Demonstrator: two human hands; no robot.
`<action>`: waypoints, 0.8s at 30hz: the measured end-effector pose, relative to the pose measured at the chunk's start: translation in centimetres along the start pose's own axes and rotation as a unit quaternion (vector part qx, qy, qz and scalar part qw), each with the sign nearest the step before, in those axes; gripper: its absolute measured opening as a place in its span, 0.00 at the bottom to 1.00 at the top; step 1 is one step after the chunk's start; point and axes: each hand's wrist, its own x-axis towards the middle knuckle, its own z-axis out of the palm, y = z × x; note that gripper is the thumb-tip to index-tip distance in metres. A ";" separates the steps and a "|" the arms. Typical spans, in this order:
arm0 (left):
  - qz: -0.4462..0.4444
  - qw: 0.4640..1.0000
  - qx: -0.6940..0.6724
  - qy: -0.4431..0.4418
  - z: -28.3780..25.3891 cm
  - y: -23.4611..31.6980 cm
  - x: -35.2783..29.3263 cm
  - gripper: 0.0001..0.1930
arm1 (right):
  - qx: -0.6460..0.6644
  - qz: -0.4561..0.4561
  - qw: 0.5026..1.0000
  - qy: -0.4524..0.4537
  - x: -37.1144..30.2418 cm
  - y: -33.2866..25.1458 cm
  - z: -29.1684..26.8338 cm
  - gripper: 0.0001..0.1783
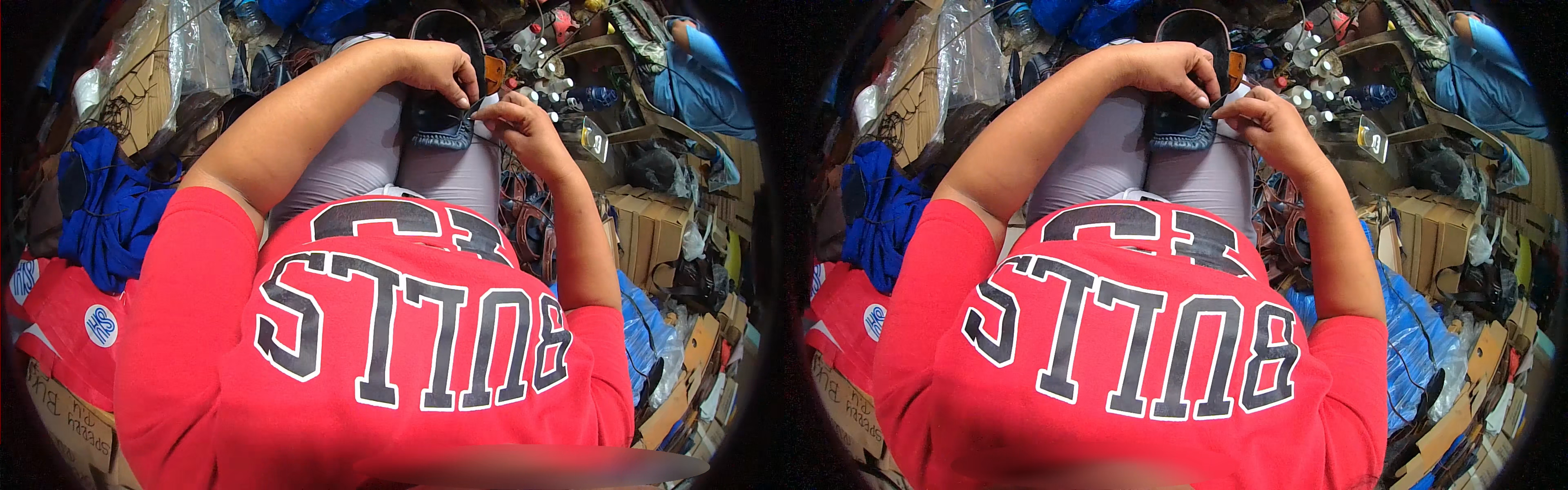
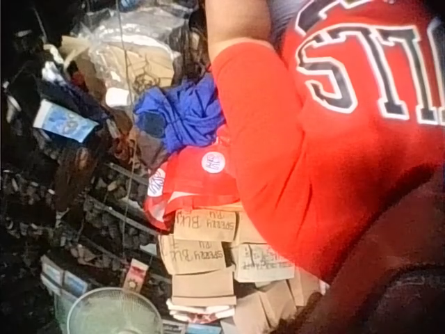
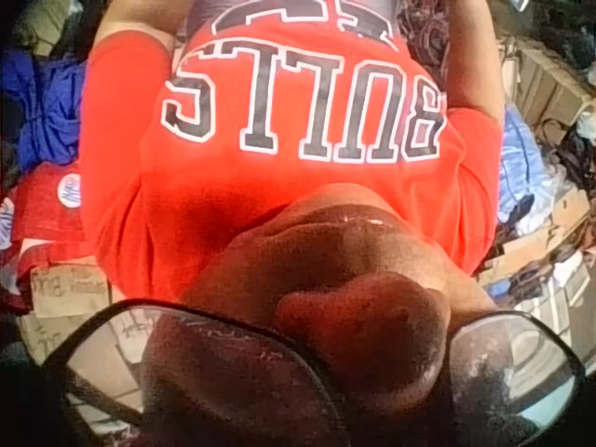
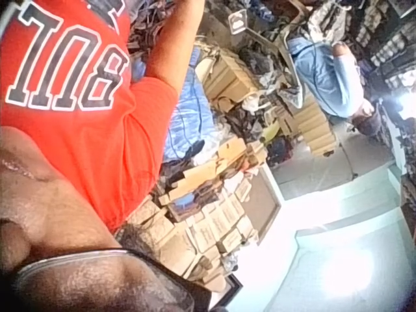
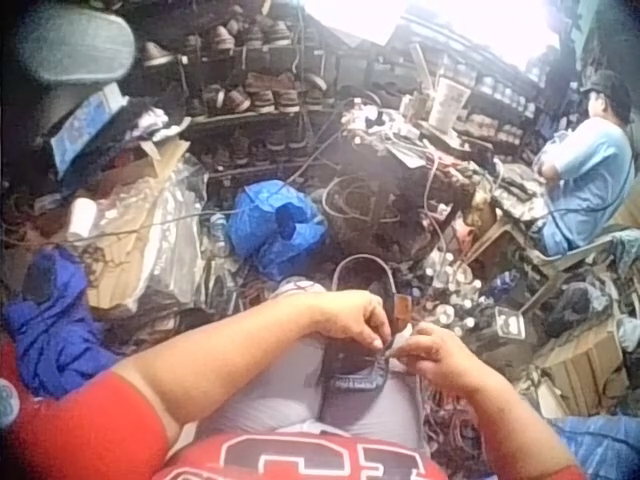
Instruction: The recorder is hand-stitching the leather upper of a shoe using a needle and thread.
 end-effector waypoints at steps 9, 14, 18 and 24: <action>0.015 0.999 0.036 0.008 0.5 -0.2 0.0 0.18 | 0.156 0.049 0.986 -0.034 0.2 1.7 0.9 0.10; 0.016 0.995 0.086 0.041 0.5 1.0 -0.8 0.15 | 0.016 -0.026 0.999 0.036 0.1 -0.5 1.5 0.07; 0.133 0.946 0.098 0.281 0.2 0.5 -2.7 0.13 | 0.035 0.000 0.999 0.034 -0.5 -0.3 1.0 0.08; 0.035 0.935 0.029 0.351 1.9 1.5 -9.0 0.15 | 0.004 0.020 0.998 0.067 -2.5 -1.0 2.0 0.11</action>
